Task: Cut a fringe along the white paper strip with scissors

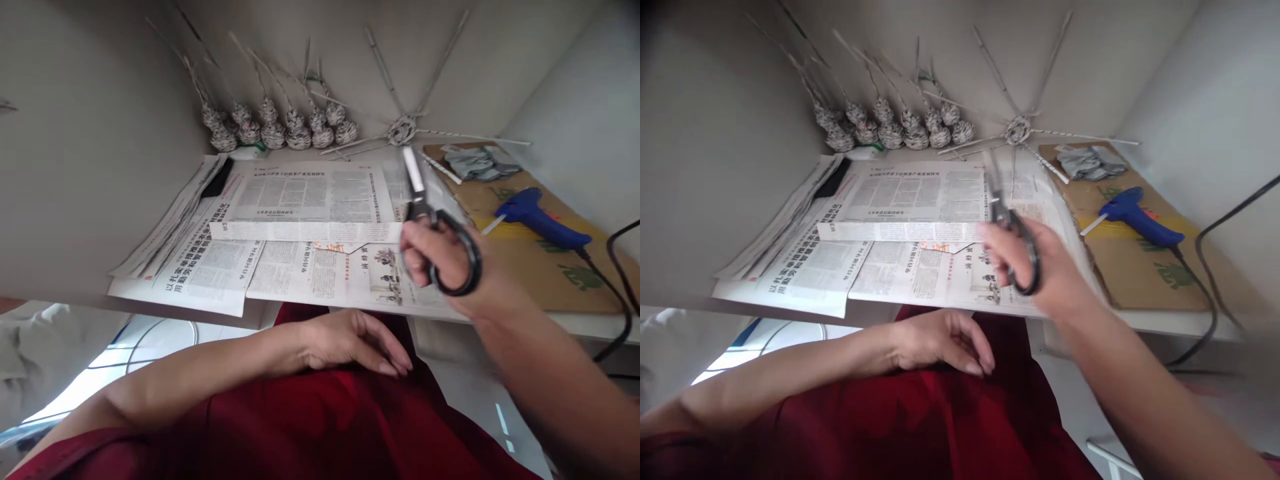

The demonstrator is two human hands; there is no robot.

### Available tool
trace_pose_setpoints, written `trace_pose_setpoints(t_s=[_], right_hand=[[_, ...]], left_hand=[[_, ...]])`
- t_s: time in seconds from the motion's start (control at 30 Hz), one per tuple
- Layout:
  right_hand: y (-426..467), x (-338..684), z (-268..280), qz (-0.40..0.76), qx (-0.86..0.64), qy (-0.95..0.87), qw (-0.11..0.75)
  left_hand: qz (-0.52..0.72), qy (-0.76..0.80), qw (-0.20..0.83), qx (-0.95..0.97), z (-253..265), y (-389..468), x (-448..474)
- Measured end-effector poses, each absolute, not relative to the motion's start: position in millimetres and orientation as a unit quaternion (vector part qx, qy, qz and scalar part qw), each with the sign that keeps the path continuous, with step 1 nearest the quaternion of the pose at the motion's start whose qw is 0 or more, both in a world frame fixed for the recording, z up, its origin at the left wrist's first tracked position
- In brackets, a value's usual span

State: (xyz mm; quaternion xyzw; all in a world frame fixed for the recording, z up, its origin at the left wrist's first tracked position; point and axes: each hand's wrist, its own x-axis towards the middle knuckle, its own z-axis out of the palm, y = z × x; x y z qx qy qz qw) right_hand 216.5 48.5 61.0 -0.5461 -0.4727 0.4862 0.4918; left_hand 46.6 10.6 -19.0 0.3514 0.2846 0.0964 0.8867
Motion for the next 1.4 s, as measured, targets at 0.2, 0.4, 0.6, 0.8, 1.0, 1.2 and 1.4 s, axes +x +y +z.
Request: trace_pose_setpoints(t_s=[0.2, 0.4, 0.6, 0.8, 1.0, 1.2, 1.4], right_hand=[[69, 257, 28, 0.351, -0.633, -0.519, 0.455], [64, 256, 17, 0.322, -0.648, -0.55, 0.417], [64, 261, 10, 0.311, -0.659, -0.532, 0.431], [67, 265, 4, 0.325, -0.654, -0.531, 0.43], [67, 269, 1, 0.335, -0.652, -0.534, 0.421], [65, 273, -2, 0.325, -0.651, -0.547, 0.415], [59, 253, 17, 0.389, -0.616, -0.535, 0.428]], left_hand=[[0.272, 0.299, 0.878, 0.259, 4, 13, -7], [0.358, 0.333, 0.843, 0.223, 10, 6, -29], [0.372, 0.351, 0.833, 0.209, 10, 0, -44], [0.364, 0.369, 0.815, 0.258, 8, -4, -52], [0.044, 0.623, 0.542, 0.562, -22, -24, -128], [-0.106, 0.708, 0.403, 0.57, -28, -50, -186], [0.051, 0.475, 0.57, 0.669, 21, -27, -125]])
